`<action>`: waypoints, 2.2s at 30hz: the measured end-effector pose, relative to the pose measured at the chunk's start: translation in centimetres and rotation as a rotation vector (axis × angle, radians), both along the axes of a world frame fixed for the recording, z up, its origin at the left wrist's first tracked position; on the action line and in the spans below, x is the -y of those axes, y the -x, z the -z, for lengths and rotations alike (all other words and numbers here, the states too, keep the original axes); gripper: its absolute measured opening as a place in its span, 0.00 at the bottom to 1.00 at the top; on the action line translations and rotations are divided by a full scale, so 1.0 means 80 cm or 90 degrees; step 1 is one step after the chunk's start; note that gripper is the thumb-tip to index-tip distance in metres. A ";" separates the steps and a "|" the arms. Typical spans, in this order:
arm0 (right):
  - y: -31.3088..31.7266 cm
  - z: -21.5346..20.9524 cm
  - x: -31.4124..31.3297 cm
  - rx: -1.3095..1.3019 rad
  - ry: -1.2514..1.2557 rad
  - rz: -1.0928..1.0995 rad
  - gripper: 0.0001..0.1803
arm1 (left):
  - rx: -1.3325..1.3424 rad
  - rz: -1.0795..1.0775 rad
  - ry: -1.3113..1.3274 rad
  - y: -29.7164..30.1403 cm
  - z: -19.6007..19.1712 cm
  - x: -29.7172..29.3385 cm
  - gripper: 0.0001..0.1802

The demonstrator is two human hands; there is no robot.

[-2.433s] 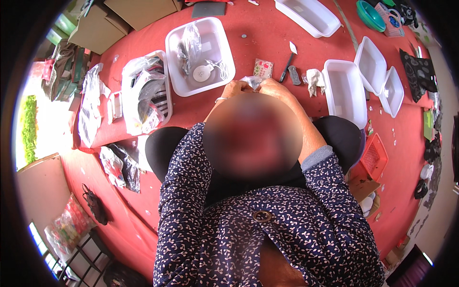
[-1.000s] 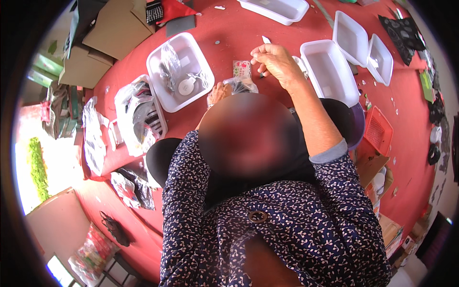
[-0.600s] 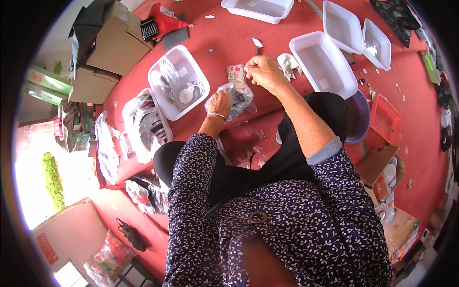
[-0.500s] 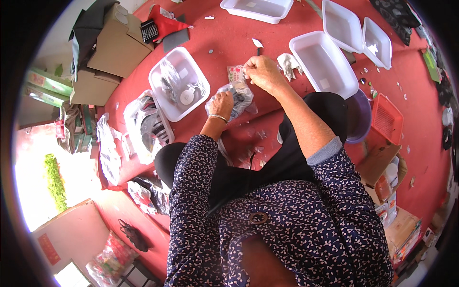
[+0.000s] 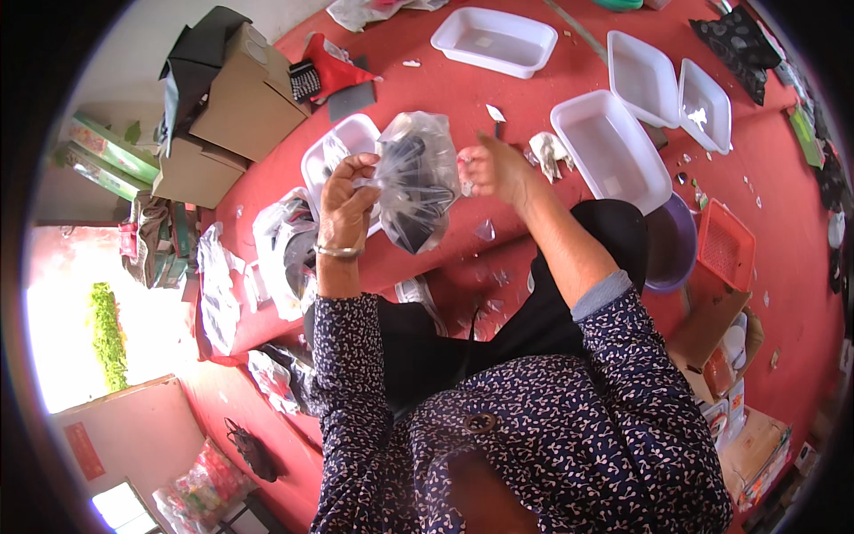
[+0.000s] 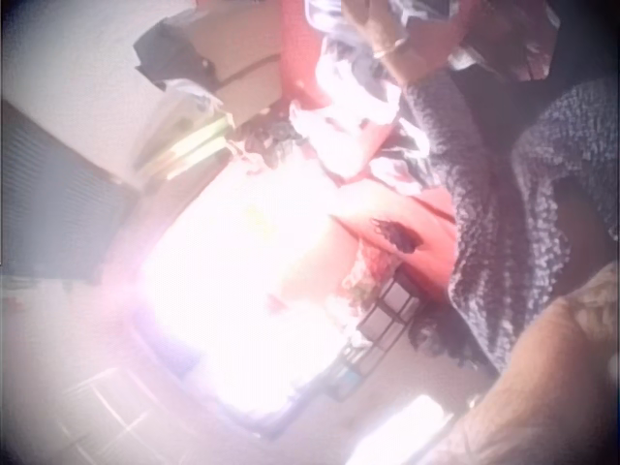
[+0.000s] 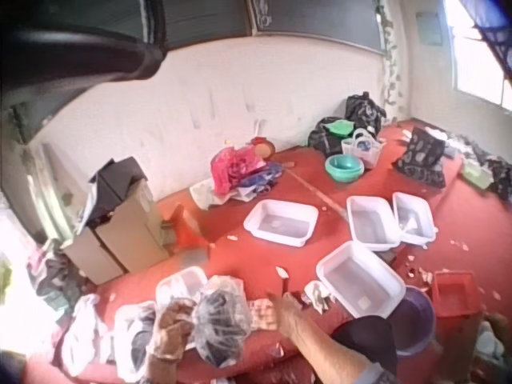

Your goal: The person sits on the floor and sorts small items from plastic bags into white plastic containers. They handle various objects including cables, small electronics, and miscellaneous parts, placing them into different containers or back into bags.

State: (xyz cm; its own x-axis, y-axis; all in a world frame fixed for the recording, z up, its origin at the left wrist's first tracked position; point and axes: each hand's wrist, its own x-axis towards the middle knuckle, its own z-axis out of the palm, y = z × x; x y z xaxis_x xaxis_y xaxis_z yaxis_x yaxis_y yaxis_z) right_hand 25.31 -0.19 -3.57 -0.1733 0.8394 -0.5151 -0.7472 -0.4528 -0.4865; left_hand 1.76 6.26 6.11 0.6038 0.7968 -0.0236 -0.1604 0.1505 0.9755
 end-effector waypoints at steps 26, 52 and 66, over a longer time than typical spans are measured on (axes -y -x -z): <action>0.121 -0.020 -0.003 0.014 -0.266 0.036 0.19 | 0.080 0.005 0.353 0.025 0.113 0.045 0.36; 0.105 -0.092 -0.014 0.456 -0.343 0.172 0.26 | 0.271 -0.077 0.385 0.029 0.098 0.056 0.23; 0.066 -0.038 -0.013 0.030 -0.350 -0.024 0.32 | 0.470 -0.099 0.364 0.067 0.041 0.080 0.23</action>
State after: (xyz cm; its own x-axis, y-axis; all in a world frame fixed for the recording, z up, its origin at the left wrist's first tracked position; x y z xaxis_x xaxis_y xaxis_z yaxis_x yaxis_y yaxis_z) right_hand 20.01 0.81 -0.53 -0.1959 0.9806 -0.0100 -0.7070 -0.1483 -0.6915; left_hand -3.58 -0.15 2.82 0.5098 0.8556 -0.0896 -0.7663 0.4990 0.4046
